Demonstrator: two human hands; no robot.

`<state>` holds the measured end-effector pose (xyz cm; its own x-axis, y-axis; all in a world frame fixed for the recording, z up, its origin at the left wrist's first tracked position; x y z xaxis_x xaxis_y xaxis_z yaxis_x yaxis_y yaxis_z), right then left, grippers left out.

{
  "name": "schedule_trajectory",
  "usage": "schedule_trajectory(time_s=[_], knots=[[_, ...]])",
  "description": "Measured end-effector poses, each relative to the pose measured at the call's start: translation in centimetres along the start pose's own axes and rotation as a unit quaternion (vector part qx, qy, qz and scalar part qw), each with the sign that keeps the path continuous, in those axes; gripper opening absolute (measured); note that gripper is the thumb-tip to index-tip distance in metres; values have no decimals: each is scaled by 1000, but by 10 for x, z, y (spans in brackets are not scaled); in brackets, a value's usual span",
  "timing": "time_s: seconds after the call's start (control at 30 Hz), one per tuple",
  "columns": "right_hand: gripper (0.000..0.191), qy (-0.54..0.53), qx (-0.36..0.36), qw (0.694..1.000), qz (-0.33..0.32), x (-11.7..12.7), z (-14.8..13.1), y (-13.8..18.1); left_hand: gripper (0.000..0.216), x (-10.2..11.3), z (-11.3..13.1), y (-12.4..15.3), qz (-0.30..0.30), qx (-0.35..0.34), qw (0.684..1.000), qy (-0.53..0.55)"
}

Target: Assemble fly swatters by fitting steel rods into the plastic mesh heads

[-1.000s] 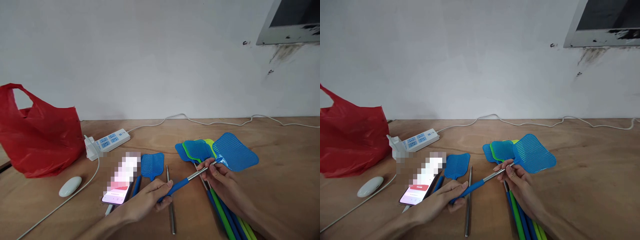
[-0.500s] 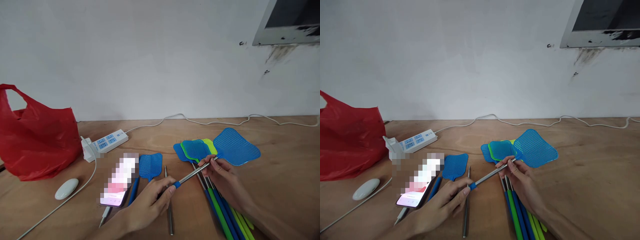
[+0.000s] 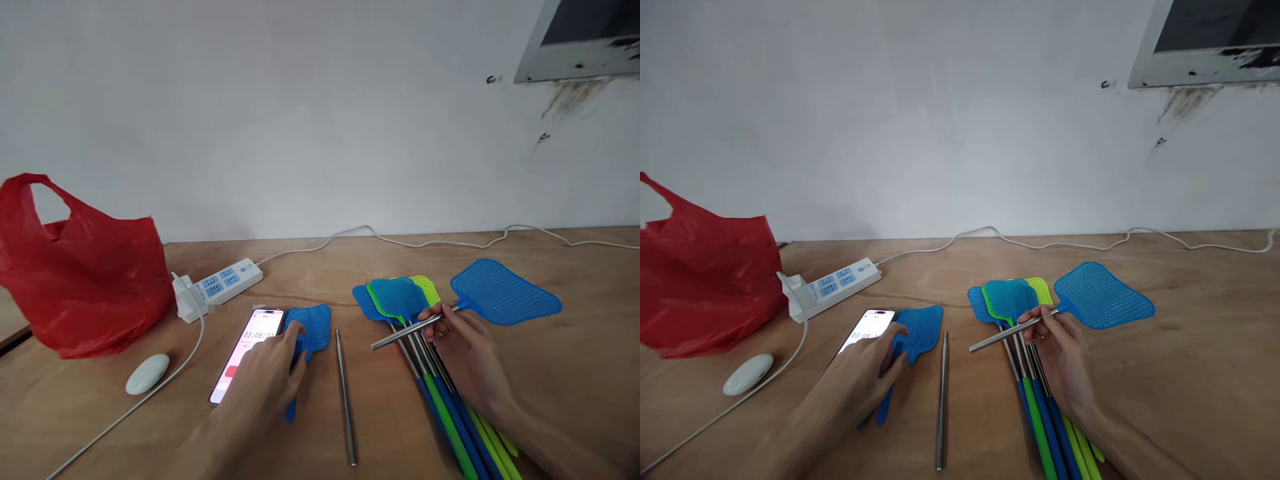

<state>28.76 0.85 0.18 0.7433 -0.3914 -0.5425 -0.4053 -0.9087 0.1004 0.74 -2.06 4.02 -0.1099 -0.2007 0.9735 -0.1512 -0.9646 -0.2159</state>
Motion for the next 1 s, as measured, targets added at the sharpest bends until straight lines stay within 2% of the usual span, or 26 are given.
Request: schedule_trajectory(time_s=[0.1, 0.2, 0.33, 0.53, 0.67, 0.8, 0.9, 1.0], knots=[[22, -4, -15, 1000, 1, 0, -2, 0, 25, -8, -7, 0, 19, -6, 999, -25], [21, -9, -30, 1000, -1, -1, -2, 0, 23, -12, -9, 0, -1, -15, 999, -51], [21, 1, -46, 999, -4, -2, -1, 2, 21, -7, -11, 1, -29, -24, 997, -62], [28, 81, -83, 993, -33, -7, 2, 10, 18, 1, -7, 2, -51, -44, 997, -40], [31, 93, -123, 982, -107, -8, 3, 14, 17, -5, 6, 4, -45, -120, 992, 1], [33, 99, -212, 952, -197, -6, 4, 16, 20, -12, 18, 6, -27, -197, 979, 52], [37, 98, -239, 928, -269, -6, 3, 18, 20, -16, 24, 5, -7, -203, 974, 104], [40, 107, -238, 913, -314, -7, 4, 20, 19, -17, 25, 2, 25, -172, 966, 191]])
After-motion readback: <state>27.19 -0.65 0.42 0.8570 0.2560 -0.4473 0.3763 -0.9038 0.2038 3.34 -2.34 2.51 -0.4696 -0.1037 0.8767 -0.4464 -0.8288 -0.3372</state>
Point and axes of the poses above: each hand's wrist, its own y-axis away from the middle knuckle, its own x-axis out of the back of the hand, z = x × y, the point moved 2 cm from there along -y, towards the middle knuckle, and after that the axes turned 15 degrees about z, right-handed, at the moved point
